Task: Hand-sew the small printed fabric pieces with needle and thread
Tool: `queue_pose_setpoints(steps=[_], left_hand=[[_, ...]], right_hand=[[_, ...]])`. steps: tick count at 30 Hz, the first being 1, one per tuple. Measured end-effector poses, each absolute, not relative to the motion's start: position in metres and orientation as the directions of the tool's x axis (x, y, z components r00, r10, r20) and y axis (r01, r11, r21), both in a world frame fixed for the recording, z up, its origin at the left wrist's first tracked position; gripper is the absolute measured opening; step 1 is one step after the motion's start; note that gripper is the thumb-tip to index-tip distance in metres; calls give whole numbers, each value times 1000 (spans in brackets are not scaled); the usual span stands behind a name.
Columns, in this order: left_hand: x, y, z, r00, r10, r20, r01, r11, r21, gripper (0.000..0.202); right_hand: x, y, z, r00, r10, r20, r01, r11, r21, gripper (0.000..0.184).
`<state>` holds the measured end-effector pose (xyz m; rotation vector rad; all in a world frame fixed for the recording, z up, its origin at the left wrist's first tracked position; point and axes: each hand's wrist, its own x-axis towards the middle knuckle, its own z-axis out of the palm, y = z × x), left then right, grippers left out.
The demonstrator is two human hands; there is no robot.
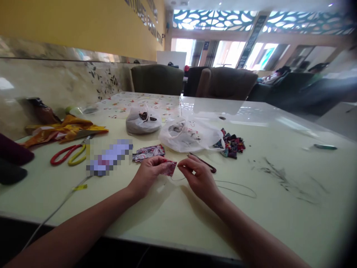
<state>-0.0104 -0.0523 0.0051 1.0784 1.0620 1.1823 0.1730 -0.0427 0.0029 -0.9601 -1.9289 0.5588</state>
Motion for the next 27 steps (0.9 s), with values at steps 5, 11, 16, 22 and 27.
queue_pose_setpoints(steps=[5, 11, 16, 22, 27], left_hand=[[-11, -53, 5, 86, 994, -67, -148, 79, 986, 23], [-12, -52, 5, 109, 991, -84, -163, 101, 981, 23], [-14, -52, 6, 114, 990, -87, -154, 104, 983, 20], [-14, -52, 5, 123, 984, -125, -192, 147, 970, 22], [-13, -52, 9, 147, 976, -157, -220, 187, 957, 22]], right_hand=[[173, -43, 3, -309, 800, 514, 392, 600, -697, 14], [173, -42, 5, -308, 805, 508, 392, 593, -703, 14], [173, -42, 4, -310, 810, 498, 388, 586, -711, 13], [174, -39, 4, -311, 823, 475, 359, 565, -743, 12], [175, -38, 3, -319, 837, 444, 307, 535, -787, 11]])
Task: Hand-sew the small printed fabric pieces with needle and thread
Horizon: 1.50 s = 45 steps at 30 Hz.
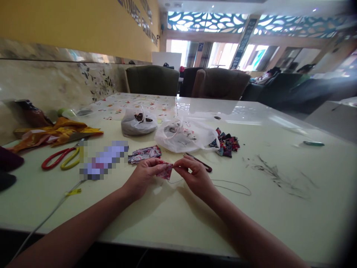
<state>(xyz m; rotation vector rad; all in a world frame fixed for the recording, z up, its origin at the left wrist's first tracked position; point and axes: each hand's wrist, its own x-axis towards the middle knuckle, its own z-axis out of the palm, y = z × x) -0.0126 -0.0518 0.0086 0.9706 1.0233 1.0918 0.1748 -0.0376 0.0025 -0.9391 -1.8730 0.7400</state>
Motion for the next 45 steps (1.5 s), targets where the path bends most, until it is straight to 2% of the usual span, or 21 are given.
queue_pose_setpoints(steps=[9, 22, 29, 34, 38, 45], left_hand=[[-12, -54, 9, 224, 967, -124, -193, 169, 967, 21], [-5, -58, 10, 234, 972, -22, -120, 51, 991, 20], [0, -62, 7, 157, 987, 28, 14, -30, 999, 15], [0, -62, -1, 91, 984, 153, 250, -172, 953, 13], [0, -62, -4, 96, 978, 183, 303, -204, 931, 15], [0, -60, -4, 117, 976, 183, 304, -211, 929, 12]], right_hand=[[174, -38, -1, -323, 842, 431, 278, 520, -808, 9], [166, -48, 4, -345, 777, 526, 368, 628, -686, 6], [165, -49, -2, -418, 697, 583, 434, 717, -546, 6], [165, -49, -6, -503, 626, 596, 523, 769, -367, 17], [162, -48, -6, -509, 570, 645, 577, 782, -235, 20], [158, -51, -3, -479, 494, 726, 517, 827, -221, 22]])
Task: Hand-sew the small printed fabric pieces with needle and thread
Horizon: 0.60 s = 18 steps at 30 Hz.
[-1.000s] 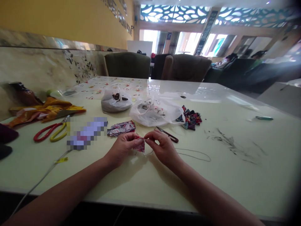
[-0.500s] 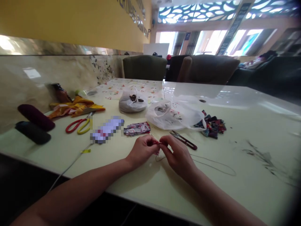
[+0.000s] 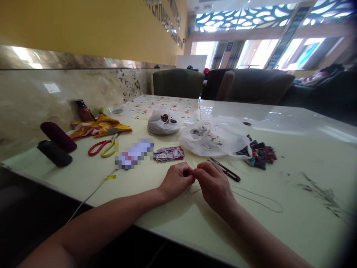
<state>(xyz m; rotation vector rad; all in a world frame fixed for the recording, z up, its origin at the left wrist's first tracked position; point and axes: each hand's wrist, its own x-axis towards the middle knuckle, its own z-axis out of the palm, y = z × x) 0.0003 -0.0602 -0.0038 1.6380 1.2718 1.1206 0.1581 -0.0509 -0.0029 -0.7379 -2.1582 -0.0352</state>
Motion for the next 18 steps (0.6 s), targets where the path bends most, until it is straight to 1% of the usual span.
queue_pose_setpoints(steps=[2, 3, 4, 5, 6, 8, 9, 10, 11, 13, 16, 18], left_hand=[[0, -60, -3, 113, 981, 155, 285, -181, 941, 11], [0, -59, -3, 102, 985, 143, 267, -165, 949, 10], [0, -58, -3, 96, 986, 137, 245, -157, 957, 10], [0, -58, -3, 87, 988, 125, 210, -141, 967, 11], [-1, -57, -3, 84, 992, 92, 149, -104, 983, 12], [-3, -54, -3, 83, 996, -14, 24, 12, 1000, 16], [-5, -53, -4, 80, 994, -70, -31, 72, 997, 19], [-6, -51, -4, 69, 991, -118, -75, 123, 990, 22], [-8, -49, -5, 51, 986, -156, -112, 161, 981, 23], [-11, -45, -6, 20, 978, -207, -178, 207, 962, 22], [-13, -41, -7, -5, 975, -221, -250, 213, 945, 20], [-14, -39, -8, -11, 978, -207, -280, 195, 940, 20]], right_hand=[[157, -56, 2, -447, 480, 755, 481, 840, -249, 23], [156, -59, 6, -431, 484, 761, 443, 849, -289, 23], [156, -62, 9, -411, 507, 758, 391, 849, -356, 21], [157, -63, 12, -385, 554, 738, 331, 830, -450, 19], [158, -64, 15, -348, 617, 705, 256, 786, -562, 16], [166, -60, 20, -267, 763, 589, 66, 624, -779, 8], [172, -56, 22, -231, 821, 521, -36, 528, -848, 5], [179, -50, 24, -205, 865, 458, -134, 439, -889, 4], [187, -44, 25, -181, 891, 416, -218, 376, -900, 6], [207, -30, 28, -109, 914, 391, -328, 338, -882, 9], [237, -9, 33, 53, 911, 409, -423, 392, -817, 10], [255, 1, 37, 181, 888, 422, -427, 457, -780, 11]])
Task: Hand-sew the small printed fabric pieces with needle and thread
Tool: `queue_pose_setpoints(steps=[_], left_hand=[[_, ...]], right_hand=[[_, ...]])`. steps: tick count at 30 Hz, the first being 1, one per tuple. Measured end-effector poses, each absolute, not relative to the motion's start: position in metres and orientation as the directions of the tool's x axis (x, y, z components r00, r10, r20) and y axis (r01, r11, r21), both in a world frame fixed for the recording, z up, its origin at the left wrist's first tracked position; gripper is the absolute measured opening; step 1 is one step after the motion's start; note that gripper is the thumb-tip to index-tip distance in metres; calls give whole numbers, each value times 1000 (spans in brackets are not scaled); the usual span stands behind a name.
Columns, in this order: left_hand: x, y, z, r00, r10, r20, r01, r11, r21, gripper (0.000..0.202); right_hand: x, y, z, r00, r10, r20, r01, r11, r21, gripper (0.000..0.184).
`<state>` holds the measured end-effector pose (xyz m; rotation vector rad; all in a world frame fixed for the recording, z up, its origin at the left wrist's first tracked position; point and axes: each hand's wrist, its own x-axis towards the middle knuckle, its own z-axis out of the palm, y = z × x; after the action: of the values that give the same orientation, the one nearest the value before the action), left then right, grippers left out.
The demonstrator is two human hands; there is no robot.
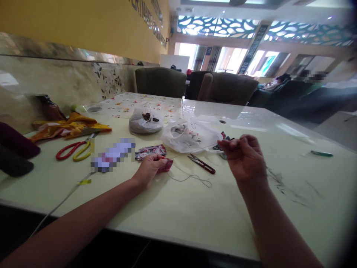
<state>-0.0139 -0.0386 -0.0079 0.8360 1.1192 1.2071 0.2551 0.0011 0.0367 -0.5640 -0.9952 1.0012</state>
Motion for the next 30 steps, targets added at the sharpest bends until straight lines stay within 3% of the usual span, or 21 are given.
queue_pose_setpoints(steps=[6, 9, 12, 13, 15, 18, 22, 26, 30], left_hand=[[-16, -38, -5, -47, 982, -186, -271, 166, 948, 24], [-16, -38, -1, -75, 977, -198, -259, 172, 950, 23], [-16, -39, 1, -98, 974, -204, -249, 175, 953, 21], [-16, -40, 2, -100, 974, -203, -243, 174, 954, 21], [-15, -41, 2, -92, 976, -196, -231, 171, 958, 21], [-15, -43, 2, -73, 978, -195, -225, 175, 959, 22], [-13, -45, 2, -18, 981, -193, -232, 183, 955, 24], [-12, -48, 4, 54, 984, -171, -233, 179, 956, 24], [-12, -51, 6, 60, 986, -159, -232, 168, 958, 23]], right_hand=[[301, 20, 43, 596, 683, 422, -228, 648, -727, 10], [328, 23, 42, 754, 481, 448, 19, 666, -746, 17], [346, 22, 42, 800, 267, 537, 280, 626, -728, 23], [347, 21, 42, 797, 268, 541, 296, 608, -736, 22], [339, 20, 42, 767, 401, 501, 212, 578, -788, 16], [303, 16, 40, 566, 698, 439, 61, 496, -866, 10], [238, 0, 25, 48, 965, 256, 89, 251, -964, 18], [192, -21, 7, -367, 930, -23, 192, 51, -980, 35], [182, -29, 2, -562, 818, -123, 190, -17, -982, 23]])
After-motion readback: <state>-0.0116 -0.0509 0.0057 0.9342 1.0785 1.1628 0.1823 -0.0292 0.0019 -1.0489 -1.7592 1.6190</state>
